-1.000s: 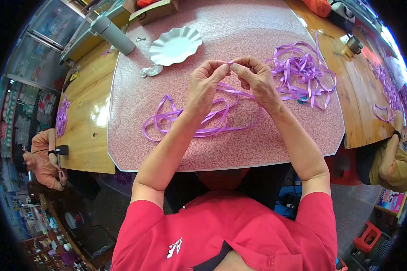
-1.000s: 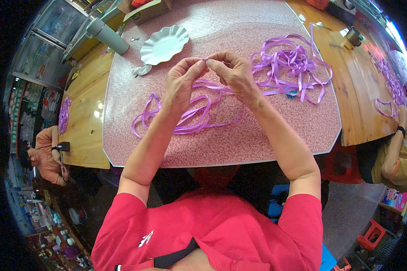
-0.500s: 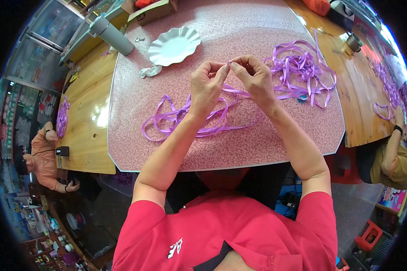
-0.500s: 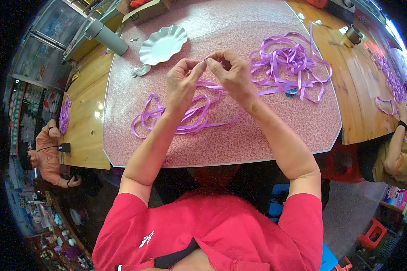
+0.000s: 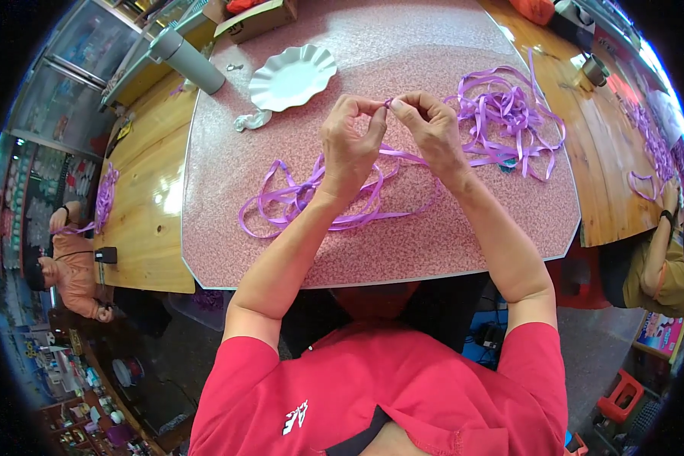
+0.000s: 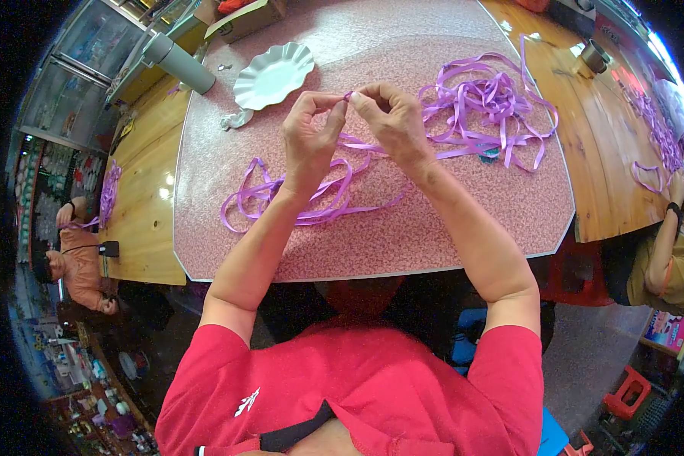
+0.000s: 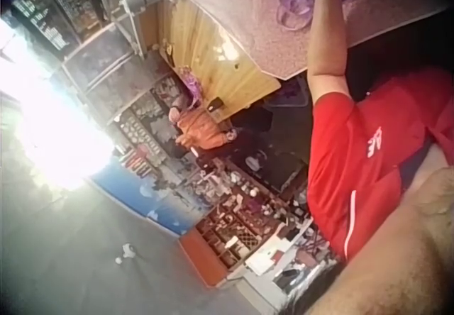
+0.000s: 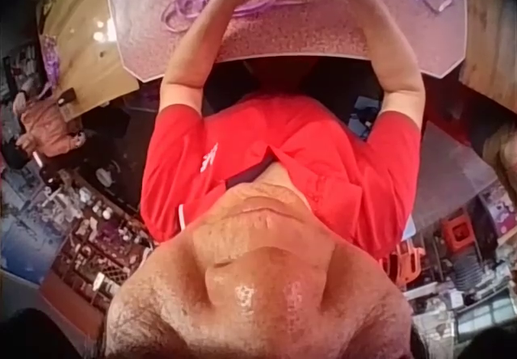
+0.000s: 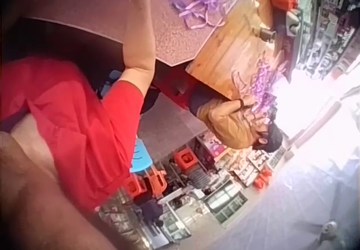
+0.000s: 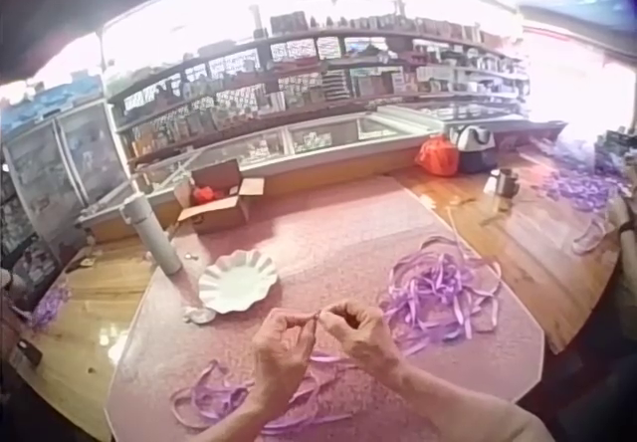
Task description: Sorting and preparing purple plastic ribbons on a table in a workshop environment.
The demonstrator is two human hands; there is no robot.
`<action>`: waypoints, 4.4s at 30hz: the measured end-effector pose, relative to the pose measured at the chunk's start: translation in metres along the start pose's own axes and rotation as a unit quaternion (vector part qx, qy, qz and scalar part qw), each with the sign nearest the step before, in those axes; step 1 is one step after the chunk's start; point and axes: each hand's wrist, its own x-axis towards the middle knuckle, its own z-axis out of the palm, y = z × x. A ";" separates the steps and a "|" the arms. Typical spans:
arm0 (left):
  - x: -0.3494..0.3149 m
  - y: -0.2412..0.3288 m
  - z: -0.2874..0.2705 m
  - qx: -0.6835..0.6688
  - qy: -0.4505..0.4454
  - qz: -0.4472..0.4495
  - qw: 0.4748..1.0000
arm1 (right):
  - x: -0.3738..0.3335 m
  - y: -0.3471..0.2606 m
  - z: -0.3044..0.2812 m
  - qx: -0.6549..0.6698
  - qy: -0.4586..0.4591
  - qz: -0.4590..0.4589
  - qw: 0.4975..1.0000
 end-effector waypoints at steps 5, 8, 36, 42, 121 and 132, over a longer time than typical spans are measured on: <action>-0.002 -0.001 0.006 0.085 0.006 0.072 0.994 | 0.001 0.002 -0.002 0.037 0.012 0.066 0.997; -0.001 0.003 0.004 0.161 0.015 0.142 0.977 | 0.002 0.004 -0.005 0.122 0.004 0.141 0.982; -0.008 -0.022 0.001 0.125 -0.023 0.124 0.984 | 0.003 0.013 -0.003 0.167 0.011 0.182 0.969; -0.009 -0.023 0.000 0.017 -0.039 0.003 0.999 | 0.006 0.012 -0.007 0.124 -0.011 0.173 0.977; -0.005 -0.039 -0.002 -0.231 -0.183 -0.263 0.919 | 0.013 0.018 -0.023 -0.170 -0.100 0.015 0.980; -0.005 -0.038 -0.004 -0.236 -0.192 -0.283 0.909 | 0.008 0.005 -0.020 -0.260 -0.085 -0.054 0.960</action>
